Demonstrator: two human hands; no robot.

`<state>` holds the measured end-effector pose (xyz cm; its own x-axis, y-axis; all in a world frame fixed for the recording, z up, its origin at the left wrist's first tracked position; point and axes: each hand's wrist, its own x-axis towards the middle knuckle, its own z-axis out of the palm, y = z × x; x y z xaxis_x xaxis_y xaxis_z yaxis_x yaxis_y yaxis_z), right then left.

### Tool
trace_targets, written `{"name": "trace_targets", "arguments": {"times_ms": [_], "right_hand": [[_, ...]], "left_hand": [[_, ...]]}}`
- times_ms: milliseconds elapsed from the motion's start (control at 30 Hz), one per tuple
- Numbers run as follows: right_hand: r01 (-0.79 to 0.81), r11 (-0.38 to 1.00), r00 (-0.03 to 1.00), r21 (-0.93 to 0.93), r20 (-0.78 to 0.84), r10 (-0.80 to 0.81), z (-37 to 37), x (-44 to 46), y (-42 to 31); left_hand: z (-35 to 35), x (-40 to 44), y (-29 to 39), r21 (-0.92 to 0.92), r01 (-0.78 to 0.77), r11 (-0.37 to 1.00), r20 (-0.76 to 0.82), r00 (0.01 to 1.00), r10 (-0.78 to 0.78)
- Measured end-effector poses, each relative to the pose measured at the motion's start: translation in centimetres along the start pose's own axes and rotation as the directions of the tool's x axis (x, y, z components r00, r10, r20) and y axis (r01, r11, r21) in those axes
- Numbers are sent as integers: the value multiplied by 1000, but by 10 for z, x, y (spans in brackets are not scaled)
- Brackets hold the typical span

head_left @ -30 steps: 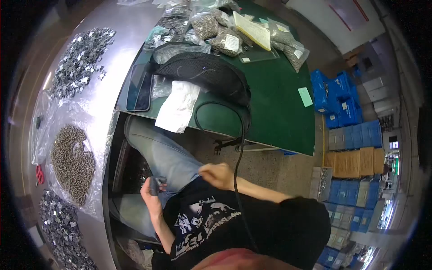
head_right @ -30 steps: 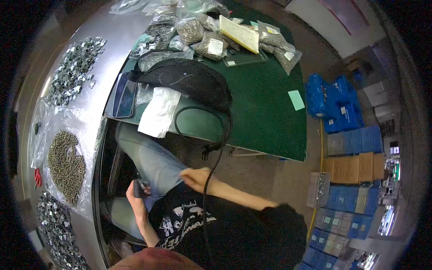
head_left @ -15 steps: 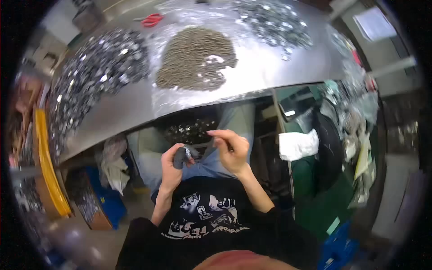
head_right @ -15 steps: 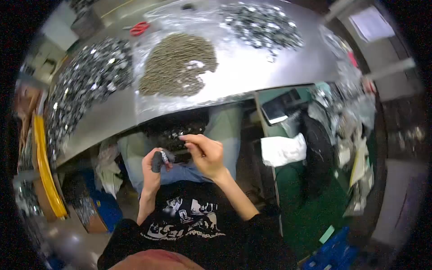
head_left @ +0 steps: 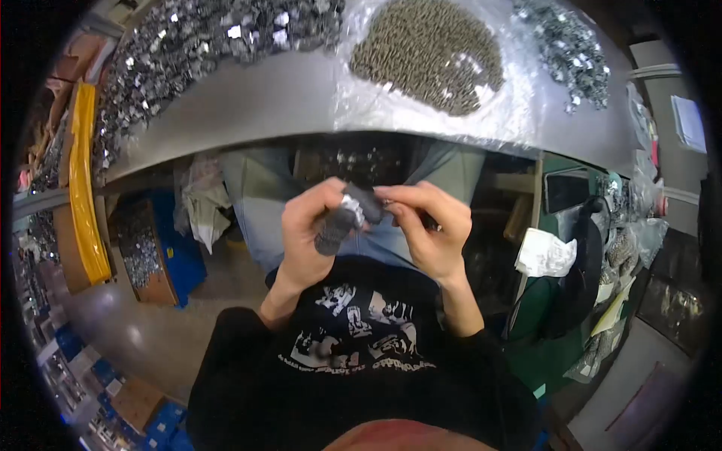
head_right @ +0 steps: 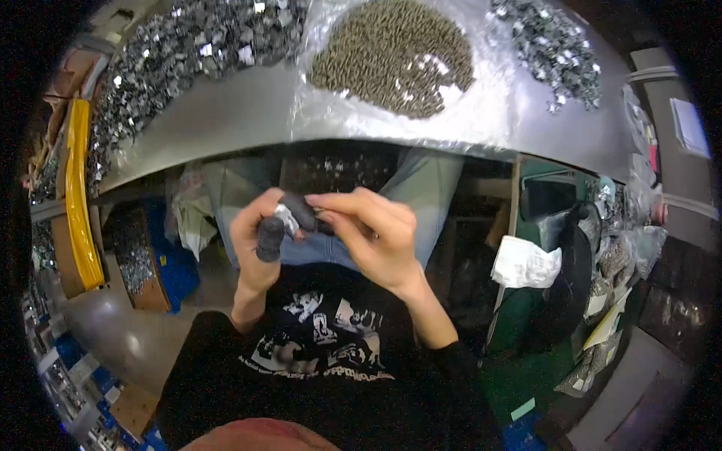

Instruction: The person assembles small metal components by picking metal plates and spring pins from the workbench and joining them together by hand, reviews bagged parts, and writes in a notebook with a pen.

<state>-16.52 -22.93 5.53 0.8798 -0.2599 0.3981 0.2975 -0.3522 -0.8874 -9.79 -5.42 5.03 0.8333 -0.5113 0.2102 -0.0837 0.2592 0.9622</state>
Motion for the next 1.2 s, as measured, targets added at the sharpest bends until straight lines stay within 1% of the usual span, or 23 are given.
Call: {"name": "trace_targets", "arguments": {"times_ms": [67,100,200,300,400,500,533,600,700,733,800,833,933,967,1033,1100,1200], "right_hand": [[-2,1000,998,-11,66,3,0,5,-1],[9,1000,996,-15,87,-8,-1,8,-3],[35,999,995,10,95,-36,-3,9,0],[33,999,990,-1,136,-32,-5,13,-1],[58,998,985,-33,166,-52,-6,14,-1],[70,997,982,-45,179,-61,-6,13,2],[72,996,981,-45,183,-63,-6,12,3],[26,999,985,-27,172,-21,-4,11,4],[-43,999,976,-9,213,44,-5,8,8],[-66,998,970,-6,233,65,-6,8,10],[-223,974,930,37,307,201,-5,11,12],[-300,952,900,52,346,265,-5,13,13],[-299,954,871,32,417,259,-4,15,14],[-306,947,871,99,430,237,-5,11,19],[-216,966,912,142,381,148,-2,4,26],[-178,975,924,136,364,118,-4,2,22],[-164,977,905,138,416,93,-6,2,17]], "left_hand": [[-4,1,-5,-16,-24,1000,16,1000,24],[-5,3,-6,7,-59,998,37,998,59],[-6,2,-7,23,-60,998,34,998,60],[-11,2,-12,39,-54,998,62,997,51],[-8,0,-14,35,-19,999,58,998,17],[-4,-1,-17,-19,24,1000,30,999,-23],[-4,-2,-19,-1,15,1000,42,999,-15],[-5,-3,-24,39,-5,999,54,999,3],[-5,-4,-28,-4,-24,1000,75,997,25],[-5,-5,-27,-76,48,996,78,996,-42],[-6,-10,-24,-221,188,957,97,981,-170],[-12,-8,-28,-251,152,956,162,980,-113],[-17,-13,-42,-313,37,949,154,988,12],[-17,-14,-40,-317,70,946,131,991,-30],[-17,-11,-38,-254,37,966,117,993,-7],[-18,-10,-38,-203,19,979,116,993,4],[-18,-10,-39,-159,24,987,122,992,-4]]}}
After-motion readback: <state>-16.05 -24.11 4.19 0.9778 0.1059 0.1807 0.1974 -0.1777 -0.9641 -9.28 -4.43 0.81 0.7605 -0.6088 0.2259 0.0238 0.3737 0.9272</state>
